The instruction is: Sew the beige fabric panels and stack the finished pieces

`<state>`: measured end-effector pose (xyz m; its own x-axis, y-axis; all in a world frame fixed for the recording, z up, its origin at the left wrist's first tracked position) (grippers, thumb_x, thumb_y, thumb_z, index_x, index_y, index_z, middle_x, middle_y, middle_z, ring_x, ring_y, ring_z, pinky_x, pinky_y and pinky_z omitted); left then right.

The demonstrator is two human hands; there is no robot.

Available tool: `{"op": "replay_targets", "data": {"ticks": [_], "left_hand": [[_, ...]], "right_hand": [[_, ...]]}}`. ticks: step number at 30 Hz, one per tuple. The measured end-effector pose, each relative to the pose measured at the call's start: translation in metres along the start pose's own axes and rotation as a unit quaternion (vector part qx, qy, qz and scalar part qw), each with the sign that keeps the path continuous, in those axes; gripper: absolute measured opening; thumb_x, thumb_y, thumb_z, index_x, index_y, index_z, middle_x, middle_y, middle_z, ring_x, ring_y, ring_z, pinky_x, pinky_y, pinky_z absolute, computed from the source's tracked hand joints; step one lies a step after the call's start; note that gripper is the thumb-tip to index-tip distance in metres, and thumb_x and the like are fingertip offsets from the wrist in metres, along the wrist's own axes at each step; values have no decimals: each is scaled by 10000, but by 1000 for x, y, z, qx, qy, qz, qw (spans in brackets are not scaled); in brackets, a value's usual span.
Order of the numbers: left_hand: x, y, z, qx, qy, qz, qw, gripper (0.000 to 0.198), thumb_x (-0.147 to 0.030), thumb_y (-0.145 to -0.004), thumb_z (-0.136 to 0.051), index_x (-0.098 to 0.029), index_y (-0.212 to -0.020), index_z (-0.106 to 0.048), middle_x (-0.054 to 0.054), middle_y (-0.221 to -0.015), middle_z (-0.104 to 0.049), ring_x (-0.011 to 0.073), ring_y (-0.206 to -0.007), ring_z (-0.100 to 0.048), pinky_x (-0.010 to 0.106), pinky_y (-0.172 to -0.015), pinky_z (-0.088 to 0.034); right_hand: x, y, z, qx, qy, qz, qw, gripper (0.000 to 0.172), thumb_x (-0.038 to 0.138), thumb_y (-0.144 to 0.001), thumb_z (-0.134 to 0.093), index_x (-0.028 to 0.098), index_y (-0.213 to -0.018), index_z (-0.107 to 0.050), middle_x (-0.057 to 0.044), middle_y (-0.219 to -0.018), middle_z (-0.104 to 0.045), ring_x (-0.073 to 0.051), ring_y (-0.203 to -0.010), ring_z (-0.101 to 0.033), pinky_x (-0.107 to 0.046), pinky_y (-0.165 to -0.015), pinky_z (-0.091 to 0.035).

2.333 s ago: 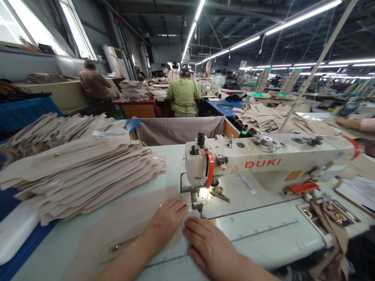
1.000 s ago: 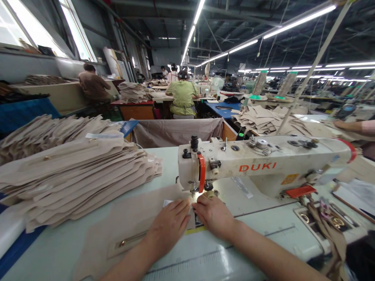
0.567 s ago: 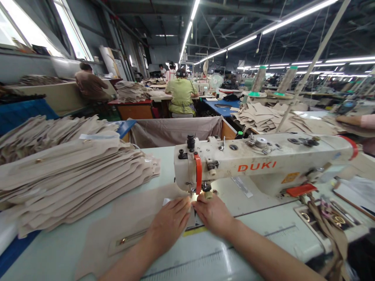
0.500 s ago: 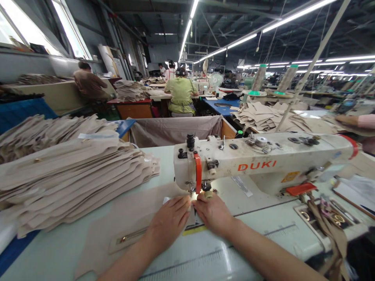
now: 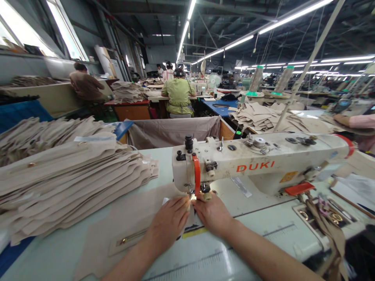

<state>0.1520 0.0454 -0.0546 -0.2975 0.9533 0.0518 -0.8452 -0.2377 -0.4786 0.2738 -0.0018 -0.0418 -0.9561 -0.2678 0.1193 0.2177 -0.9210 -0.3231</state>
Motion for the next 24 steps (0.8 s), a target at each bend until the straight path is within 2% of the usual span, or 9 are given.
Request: {"op": "replay_targets", "data": {"ticks": [13, 24], "left_hand": [[-5, -4, 7, -16, 2, 25, 1000, 313, -174, -975, -345, -141, -1126, -617, 99, -1089, -685, 218, -1017, -614, 392, -885, -510], [-8, -2, 8, -3, -1, 9, 1000, 259, -146, -970, -395, -180, -891, -640, 66, -891, -662, 206, -882, -602, 365, -818, -492]], "right_hand": [[-1, 3, -2, -6, -12, -11, 1000, 245, 175, -966, -450, 157, -874, -676, -83, -853, -649, -212, -829, -567, -325, -737, -404], [-1, 4, 1, -1, -25, -22, 999, 222, 177, -967, -457, 157, -923, -675, -83, -887, -655, -214, -851, -573, -325, -759, -392]]}}
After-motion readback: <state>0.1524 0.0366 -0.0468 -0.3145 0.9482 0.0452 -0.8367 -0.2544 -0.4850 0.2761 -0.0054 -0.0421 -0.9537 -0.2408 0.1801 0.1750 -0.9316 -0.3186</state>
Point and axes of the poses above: each hand's wrist, its own y-axis away from the middle knuckle, its own z-axis out of the back of the hand, x = y × z, the point moved 5 cm from there along -y, towards the middle knuckle
